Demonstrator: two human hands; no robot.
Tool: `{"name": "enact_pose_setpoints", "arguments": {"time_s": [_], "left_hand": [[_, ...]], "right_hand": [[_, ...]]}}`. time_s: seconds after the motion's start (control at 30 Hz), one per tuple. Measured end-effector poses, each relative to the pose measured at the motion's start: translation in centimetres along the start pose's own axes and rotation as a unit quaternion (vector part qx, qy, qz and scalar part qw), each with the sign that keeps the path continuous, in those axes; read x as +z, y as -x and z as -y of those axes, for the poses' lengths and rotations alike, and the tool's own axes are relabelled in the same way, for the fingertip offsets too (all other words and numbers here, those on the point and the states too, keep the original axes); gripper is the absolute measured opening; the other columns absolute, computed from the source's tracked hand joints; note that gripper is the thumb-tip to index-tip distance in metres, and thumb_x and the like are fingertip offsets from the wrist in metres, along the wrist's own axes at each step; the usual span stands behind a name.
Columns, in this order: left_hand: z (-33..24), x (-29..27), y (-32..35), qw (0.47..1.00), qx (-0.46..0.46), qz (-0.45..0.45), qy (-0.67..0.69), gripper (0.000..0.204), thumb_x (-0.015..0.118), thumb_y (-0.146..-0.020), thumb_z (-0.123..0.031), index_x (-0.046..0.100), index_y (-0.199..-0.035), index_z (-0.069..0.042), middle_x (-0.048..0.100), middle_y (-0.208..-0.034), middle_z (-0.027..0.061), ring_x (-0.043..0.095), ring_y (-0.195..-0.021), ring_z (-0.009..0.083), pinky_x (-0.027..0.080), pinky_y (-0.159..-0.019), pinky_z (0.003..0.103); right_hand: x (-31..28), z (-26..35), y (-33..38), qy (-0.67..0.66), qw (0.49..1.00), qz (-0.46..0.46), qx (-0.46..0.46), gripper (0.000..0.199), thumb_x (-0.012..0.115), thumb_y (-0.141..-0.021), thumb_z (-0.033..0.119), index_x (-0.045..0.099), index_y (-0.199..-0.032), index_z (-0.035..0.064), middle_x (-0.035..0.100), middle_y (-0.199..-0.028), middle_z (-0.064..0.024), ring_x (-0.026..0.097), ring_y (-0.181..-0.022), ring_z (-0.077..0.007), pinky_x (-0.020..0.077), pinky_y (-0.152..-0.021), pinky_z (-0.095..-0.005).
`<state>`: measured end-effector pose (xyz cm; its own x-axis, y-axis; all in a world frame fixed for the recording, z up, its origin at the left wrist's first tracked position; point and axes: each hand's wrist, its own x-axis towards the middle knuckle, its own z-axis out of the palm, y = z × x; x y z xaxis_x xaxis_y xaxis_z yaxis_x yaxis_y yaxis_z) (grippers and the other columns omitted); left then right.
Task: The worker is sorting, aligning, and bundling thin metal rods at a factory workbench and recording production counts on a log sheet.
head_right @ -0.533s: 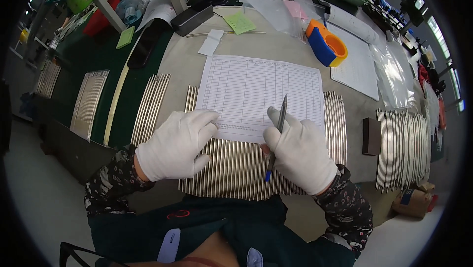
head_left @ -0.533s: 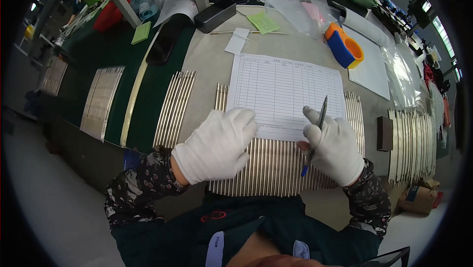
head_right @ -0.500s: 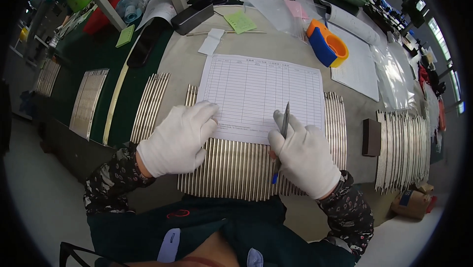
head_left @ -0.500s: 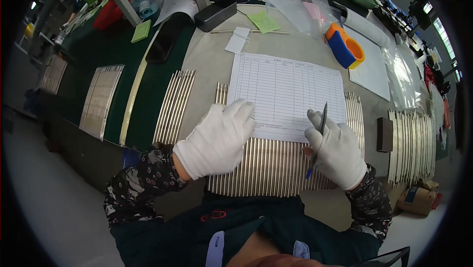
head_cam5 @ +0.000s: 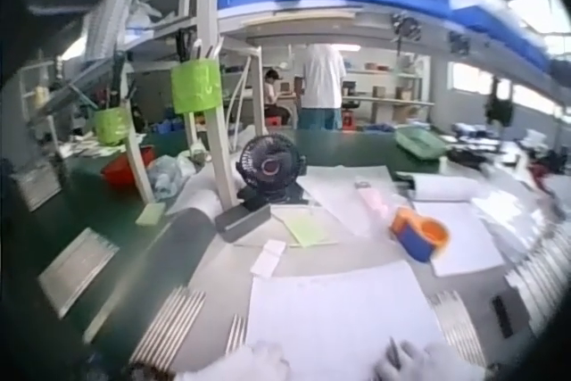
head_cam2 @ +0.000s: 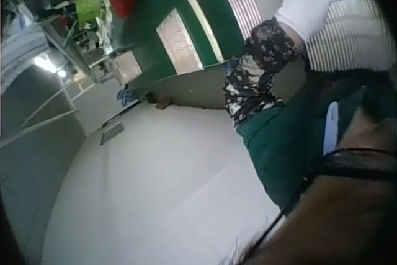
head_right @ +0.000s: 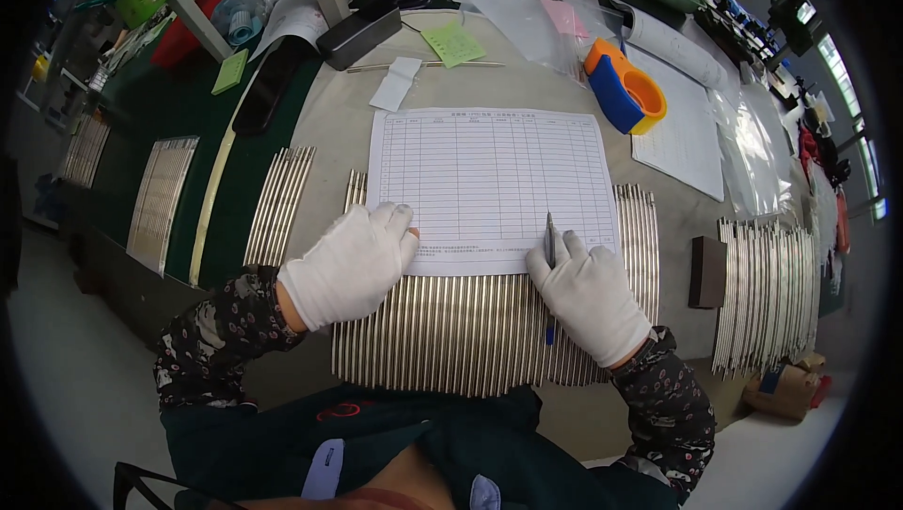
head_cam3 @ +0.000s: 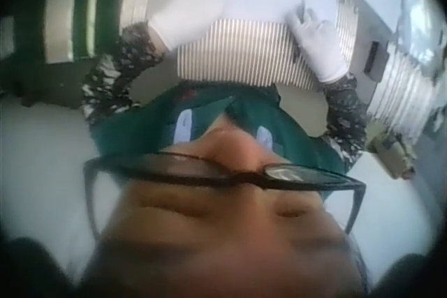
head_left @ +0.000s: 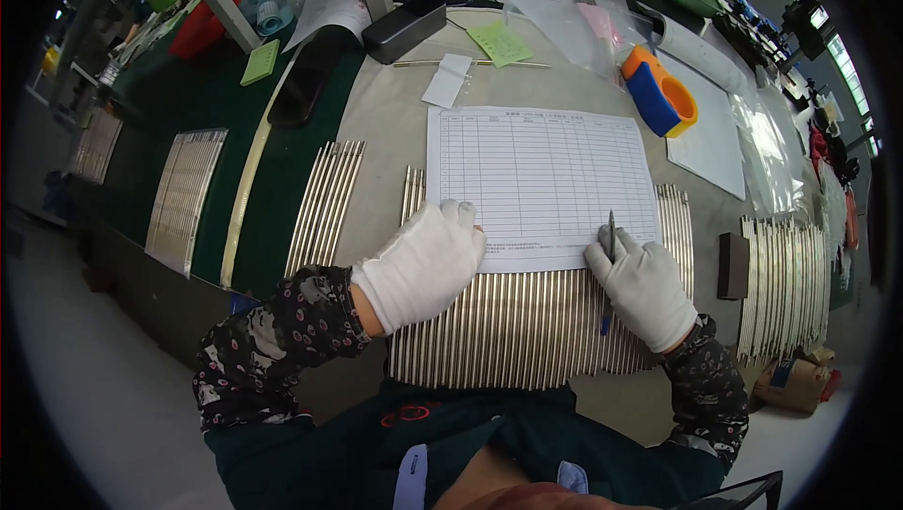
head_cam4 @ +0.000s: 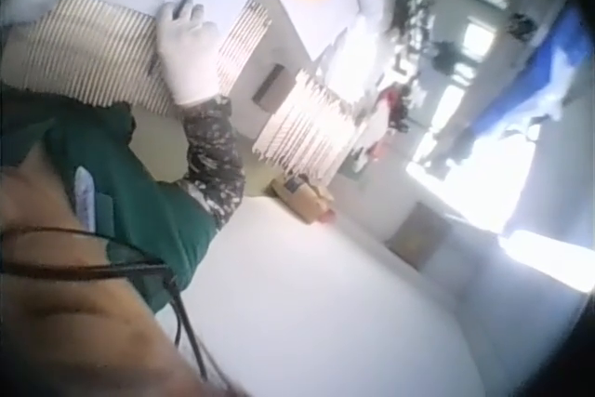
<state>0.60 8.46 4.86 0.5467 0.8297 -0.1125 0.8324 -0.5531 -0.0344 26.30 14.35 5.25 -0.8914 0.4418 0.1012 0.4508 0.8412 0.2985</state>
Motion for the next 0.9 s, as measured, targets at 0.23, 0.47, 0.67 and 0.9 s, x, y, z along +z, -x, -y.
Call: {"name": "enact_pose_setpoints", "arguments": {"time_s": [0.23, 0.47, 0.67, 0.9], "left_hand": [[0.3, 0.9, -0.9, 0.997, -0.016, -0.068, -0.015, 0.012, 0.054, -0.069, -0.009, 0.051, -0.079, -0.002, 0.052, -0.071, 0.0086, 0.053, -0.068, 0.0212, 0.041, -0.057, 0.032], [1.5, 1.2, -3.2, 0.968, -0.024, -0.236, -0.075, 0.004, 0.052, -0.071, -0.009, 0.048, -0.072, -0.008, 0.048, -0.062, 0.0036, 0.052, -0.057, 0.0189, 0.040, -0.050, 0.031], [0.0, 0.8, -2.0, 0.978, -0.002, -0.204, -0.036, 0.005, 0.052, -0.072, -0.009, 0.047, -0.072, -0.008, 0.047, -0.059, 0.0032, 0.052, -0.055, 0.0181, 0.041, -0.046, 0.029], [0.5, -1.4, -1.1, 0.957, -0.035, -0.280, -0.060, 0.008, 0.054, -0.069, -0.010, 0.046, -0.069, -0.009, 0.043, -0.058, 0.0016, 0.049, -0.052, 0.0133, 0.039, -0.041, 0.025]], "right_hand": [[0.2, -1.5, -0.7, 0.028, 0.999, -0.003, 0.022, 0.013, 0.053, -0.072, 0.008, 0.050, -0.084, 0.0048, 0.050, -0.064, -0.0026, 0.054, -0.064, -0.0162, 0.0399, -0.053, -0.0308], [0.6, -4.1, -0.3, 0.056, 0.992, -0.083, 0.081, 0.014, 0.054, -0.072, 0.008, 0.051, -0.086, 0.0076, 0.051, -0.066, -0.0038, 0.054, -0.064, -0.0199, 0.0407, -0.059, -0.0318], [0.1, -3.7, 1.5, 0.012, 0.994, -0.054, 0.094, 0.017, 0.056, -0.068, 0.005, 0.051, -0.084, 0.0083, 0.052, -0.067, -0.0036, 0.054, -0.065, -0.0205, 0.0415, -0.059, -0.0321], [-2.4, -3.1, 1.5, -0.021, 0.990, -0.081, 0.114, 0.020, 0.056, -0.067, 0.004, 0.051, -0.085, 0.0092, 0.052, -0.069, -0.0038, 0.054, -0.064, -0.0219, 0.0402, -0.057, -0.0332]]}}
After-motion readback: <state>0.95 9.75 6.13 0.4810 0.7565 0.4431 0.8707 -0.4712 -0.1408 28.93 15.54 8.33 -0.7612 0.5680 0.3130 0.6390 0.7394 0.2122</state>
